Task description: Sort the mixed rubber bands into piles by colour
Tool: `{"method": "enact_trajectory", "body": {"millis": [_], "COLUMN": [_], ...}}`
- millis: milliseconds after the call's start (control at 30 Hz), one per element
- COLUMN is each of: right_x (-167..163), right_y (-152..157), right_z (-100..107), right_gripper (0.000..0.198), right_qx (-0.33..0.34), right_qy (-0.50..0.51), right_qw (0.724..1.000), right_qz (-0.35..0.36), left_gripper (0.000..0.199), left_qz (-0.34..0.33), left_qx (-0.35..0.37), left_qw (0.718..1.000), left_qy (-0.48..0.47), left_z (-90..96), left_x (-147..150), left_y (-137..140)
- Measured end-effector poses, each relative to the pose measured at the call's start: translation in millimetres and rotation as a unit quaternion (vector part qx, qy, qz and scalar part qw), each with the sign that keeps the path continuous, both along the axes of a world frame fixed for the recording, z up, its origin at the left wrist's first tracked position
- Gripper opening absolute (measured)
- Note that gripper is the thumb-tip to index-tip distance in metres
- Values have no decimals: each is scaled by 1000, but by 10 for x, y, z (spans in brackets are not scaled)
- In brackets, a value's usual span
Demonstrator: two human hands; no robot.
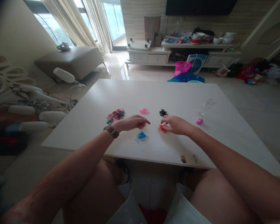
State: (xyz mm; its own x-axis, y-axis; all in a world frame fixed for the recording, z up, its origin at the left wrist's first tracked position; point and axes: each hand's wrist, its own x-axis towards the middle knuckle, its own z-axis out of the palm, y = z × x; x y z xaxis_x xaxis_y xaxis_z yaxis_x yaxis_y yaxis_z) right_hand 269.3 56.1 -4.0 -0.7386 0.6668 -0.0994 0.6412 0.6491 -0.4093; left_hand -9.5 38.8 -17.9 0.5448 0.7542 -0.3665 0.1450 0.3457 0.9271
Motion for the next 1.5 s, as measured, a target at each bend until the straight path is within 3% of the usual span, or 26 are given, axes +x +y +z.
{"method": "enact_trajectory", "body": {"millis": [100, 200, 433, 633, 967, 1133, 1267, 1500], "right_x": [-78, -168, -301, -354, -403, -391, -292, -127], "right_y": [-65, -151, -290, -324, -401, -369, -282, -153], "right_z": [43, 84, 114, 71, -19, 52, 102, 103], "right_gripper": [23, 20, 18, 27, 46, 43, 36, 24], "right_qx": [50, 84, 126, 153, 173, 190, 194, 142], "right_qy": [37, 78, 114, 106, 28, 66, 99, 119], "right_qw": [998, 993, 979, 972, 978, 973, 974, 983], "right_qz": [3, 31, 108, 143, 111, 115, 68, 13], "left_gripper": [28, 27, 15, 19, 17, 9, 9, 15], "left_qz": [54, 56, 30, 75, 113, 180, 240, 117], "left_qx": [-106, -145, -109, -111, -131, -85, 15, 173], "left_qw": [990, 982, 982, 976, 970, 975, 971, 956], "left_qy": [-82, -111, -153, -170, -171, -102, 19, 205], "left_z": [0, -9, -69, -113, -85, -40, -117, -283], "left_x": [89, 159, 278, 382, 417, 276, 40, -179], "left_y": [4, 7, 17, 39, 41, 133, 291, 335]}}
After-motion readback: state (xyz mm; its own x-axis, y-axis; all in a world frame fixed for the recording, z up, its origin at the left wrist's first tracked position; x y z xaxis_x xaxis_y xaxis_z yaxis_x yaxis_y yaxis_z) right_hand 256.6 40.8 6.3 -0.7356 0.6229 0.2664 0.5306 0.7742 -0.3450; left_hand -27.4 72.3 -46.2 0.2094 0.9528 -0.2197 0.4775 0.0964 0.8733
